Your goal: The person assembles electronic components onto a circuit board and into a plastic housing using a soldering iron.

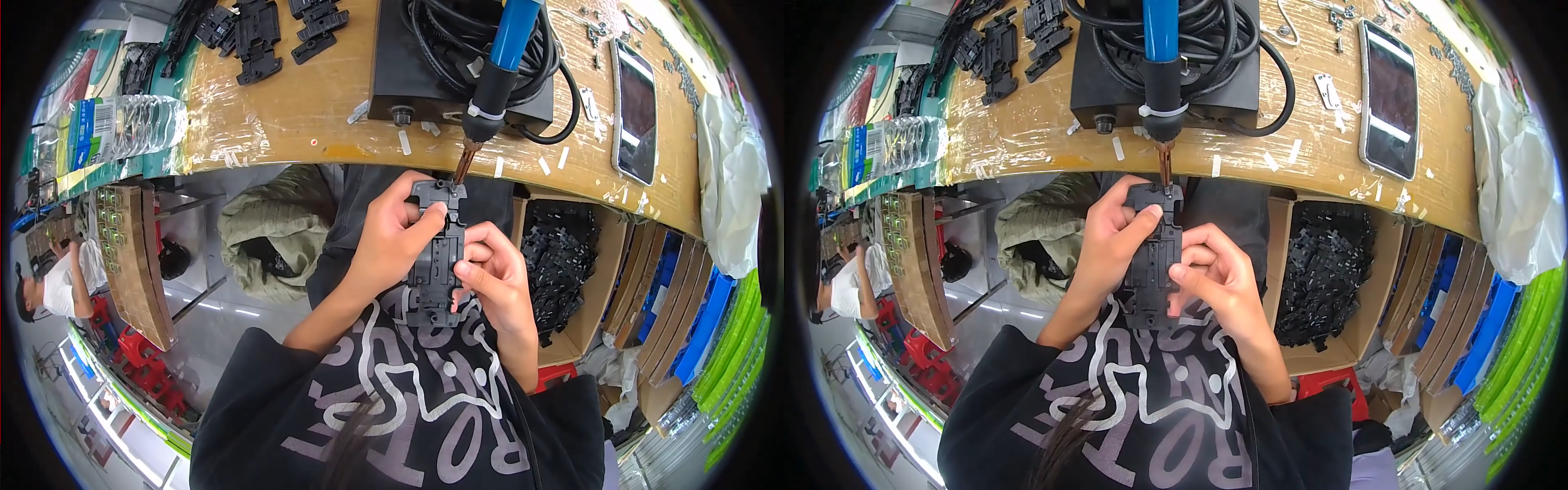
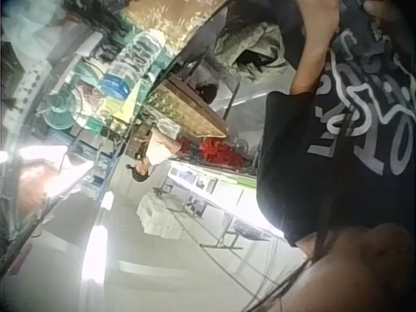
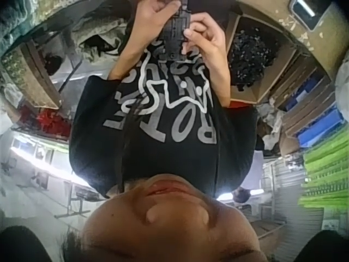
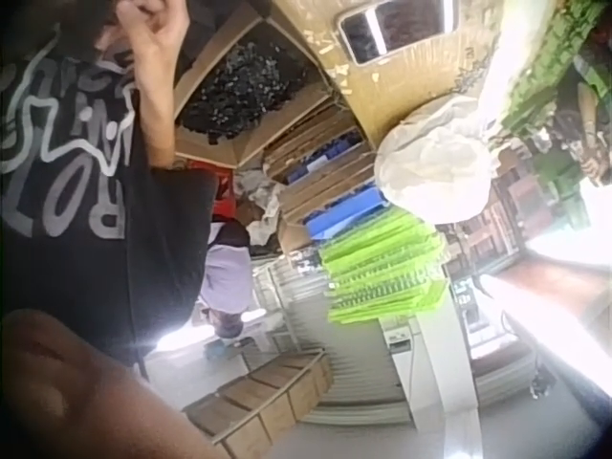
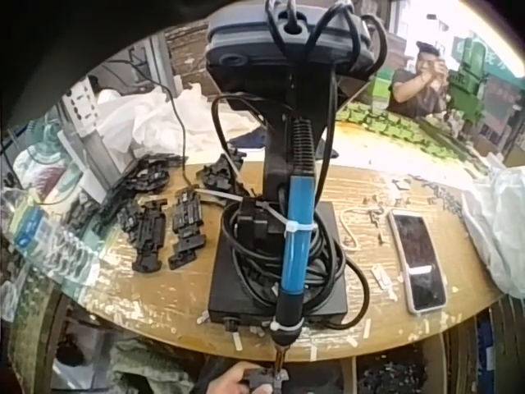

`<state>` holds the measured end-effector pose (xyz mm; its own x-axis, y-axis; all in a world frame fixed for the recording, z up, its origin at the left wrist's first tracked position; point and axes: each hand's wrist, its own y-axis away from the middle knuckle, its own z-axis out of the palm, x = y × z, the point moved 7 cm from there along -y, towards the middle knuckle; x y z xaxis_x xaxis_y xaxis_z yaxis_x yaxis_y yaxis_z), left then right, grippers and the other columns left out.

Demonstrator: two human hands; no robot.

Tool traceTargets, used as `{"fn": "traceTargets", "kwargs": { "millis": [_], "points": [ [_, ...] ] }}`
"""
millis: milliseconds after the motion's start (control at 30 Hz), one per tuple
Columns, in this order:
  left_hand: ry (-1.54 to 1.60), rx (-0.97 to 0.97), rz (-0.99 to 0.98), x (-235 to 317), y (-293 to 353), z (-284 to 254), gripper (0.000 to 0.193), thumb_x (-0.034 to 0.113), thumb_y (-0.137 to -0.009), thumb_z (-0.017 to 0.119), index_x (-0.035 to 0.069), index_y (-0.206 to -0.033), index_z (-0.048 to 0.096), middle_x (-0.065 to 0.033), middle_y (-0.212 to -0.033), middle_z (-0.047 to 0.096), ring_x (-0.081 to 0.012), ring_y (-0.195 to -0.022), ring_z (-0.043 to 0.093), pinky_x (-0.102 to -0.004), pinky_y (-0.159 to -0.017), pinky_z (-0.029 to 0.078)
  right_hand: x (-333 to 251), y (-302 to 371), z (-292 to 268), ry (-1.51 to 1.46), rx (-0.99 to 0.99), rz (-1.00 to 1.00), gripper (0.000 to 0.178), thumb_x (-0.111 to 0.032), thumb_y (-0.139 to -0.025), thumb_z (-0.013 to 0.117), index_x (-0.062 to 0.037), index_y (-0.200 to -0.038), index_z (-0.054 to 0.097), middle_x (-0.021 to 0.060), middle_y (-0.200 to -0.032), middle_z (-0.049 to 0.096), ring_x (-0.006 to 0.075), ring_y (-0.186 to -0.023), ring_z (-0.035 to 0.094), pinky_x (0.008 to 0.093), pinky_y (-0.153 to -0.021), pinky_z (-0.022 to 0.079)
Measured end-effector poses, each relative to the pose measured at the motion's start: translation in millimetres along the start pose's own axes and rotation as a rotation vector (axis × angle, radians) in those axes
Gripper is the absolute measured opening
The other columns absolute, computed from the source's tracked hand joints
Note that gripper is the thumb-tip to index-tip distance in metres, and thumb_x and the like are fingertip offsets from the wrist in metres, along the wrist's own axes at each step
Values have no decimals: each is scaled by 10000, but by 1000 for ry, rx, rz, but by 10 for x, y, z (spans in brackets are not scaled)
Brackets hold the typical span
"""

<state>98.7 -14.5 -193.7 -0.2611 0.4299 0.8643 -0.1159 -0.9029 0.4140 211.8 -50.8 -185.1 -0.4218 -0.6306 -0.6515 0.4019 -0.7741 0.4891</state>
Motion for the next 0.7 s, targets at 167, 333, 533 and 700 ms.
{"fn": "traceTargets", "kwargs": {
  "millis": [167,333,533,700],
  "points": [
    [2,4,8,12,-8,-16,134,37,-804,505,-6,-925,464,0,-575,527,-2,-481,429,-167,-408,296,-29,-5,45,-30,-8,-2,180,13,-788,512,31,-949,433,92,-759,578,152,-534,569,230,-473,474],
    [-31,-3,-15,44,-26,-14,143,33,-801,507,-11,-930,466,-5,-577,531,-2,-483,431,-169,-408,300,-35,-19,36,-23,3,0,176,17,-788,510,36,-944,432,97,-752,578,153,-523,567,230,-470,469],
    [-28,1,-16,60,-19,-15,159,32,-798,508,-20,-943,469,-13,-608,545,-11,-510,455,-169,-424,322,-43,-23,57,-25,12,-25,168,13,-792,511,39,-938,434,86,-727,568,151,-513,563,232,-465,464],
    [32,43,-16,77,-14,-24,193,28,-799,501,-28,-982,472,-19,-652,557,-18,-545,480,-165,-449,345,-60,-46,65,-21,26,-23,166,4,-795,515,40,-939,440,71,-701,554,145,-510,558,225,-465,455]
  ]
}}
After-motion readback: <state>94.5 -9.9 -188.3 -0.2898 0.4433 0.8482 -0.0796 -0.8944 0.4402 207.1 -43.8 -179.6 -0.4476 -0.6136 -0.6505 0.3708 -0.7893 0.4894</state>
